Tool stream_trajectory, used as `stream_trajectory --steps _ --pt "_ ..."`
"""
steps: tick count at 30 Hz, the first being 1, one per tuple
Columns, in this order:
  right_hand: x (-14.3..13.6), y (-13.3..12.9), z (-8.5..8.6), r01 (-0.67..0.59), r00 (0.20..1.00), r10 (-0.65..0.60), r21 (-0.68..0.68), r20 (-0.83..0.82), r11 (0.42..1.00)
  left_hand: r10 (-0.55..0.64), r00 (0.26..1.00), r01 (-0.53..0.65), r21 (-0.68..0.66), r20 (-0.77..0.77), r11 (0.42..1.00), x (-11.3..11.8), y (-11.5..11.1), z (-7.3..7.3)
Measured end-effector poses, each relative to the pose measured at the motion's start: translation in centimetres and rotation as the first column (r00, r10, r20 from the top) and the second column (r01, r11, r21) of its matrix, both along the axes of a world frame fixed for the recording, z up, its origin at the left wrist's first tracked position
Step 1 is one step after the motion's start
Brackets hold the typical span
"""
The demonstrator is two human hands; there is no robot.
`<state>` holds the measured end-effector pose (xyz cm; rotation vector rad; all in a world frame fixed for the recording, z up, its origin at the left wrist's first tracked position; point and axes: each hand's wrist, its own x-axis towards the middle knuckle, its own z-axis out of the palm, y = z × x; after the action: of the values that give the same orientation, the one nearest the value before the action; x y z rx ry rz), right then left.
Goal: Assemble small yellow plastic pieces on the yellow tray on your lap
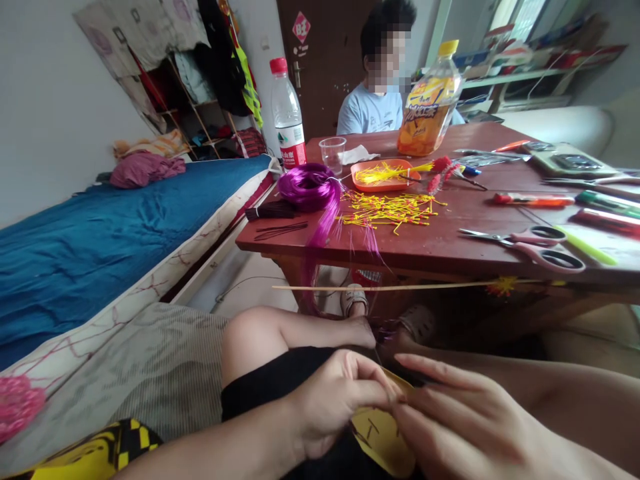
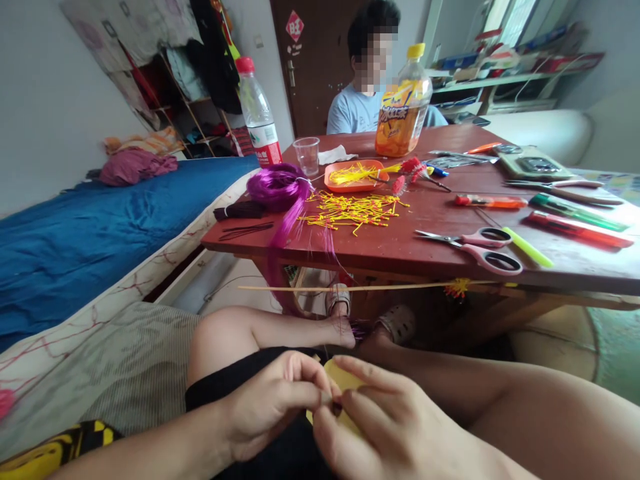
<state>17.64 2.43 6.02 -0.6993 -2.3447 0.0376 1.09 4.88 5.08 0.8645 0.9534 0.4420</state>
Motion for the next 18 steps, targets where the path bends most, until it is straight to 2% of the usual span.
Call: stream_trajectory --steps 1,2,5,10,13,18 --pt "0.1 -0.1 0.0 -0.025 0.995 0.009 0.163 0.1 0.986 0.033 0.999 -0.028 -0.146 0.033 0.989 0.1 0.1 -0.1" --pt "0.3 -0.2 -0.1 -0.041 0.984 -0.004 0.249 0.178 0.968 0.061 0.997 -0.049 -0.227 0.044 0.973 0.2 0.1 -0.3" --pt "0.5 -0.2 -0.7 -0.068 0.97 -0.008 0.304 0.243 0.95 0.112 0.992 -0.093 -0.288 0.052 0.953 0.3 0.1 -0.8" --pt "0.5 -0.2 -0.7 -0.042 0.976 -0.027 0.311 0.216 0.949 0.108 0.991 -0.088 -0.225 0.078 0.97 0.4 0.1 -0.5" --pt "0.5 -0.1 0.5 -0.014 0.972 -0.065 0.334 0.224 0.942 0.108 0.991 -0.091 -0.184 0.082 0.979 0.5 0.2 0.3" --pt "0.7 -0.4 2.4 -0.062 0.947 -0.046 0.322 0.319 0.945 0.087 0.99 -0.073 -0.133 0.108 0.988 0.4 0.2 2.0"
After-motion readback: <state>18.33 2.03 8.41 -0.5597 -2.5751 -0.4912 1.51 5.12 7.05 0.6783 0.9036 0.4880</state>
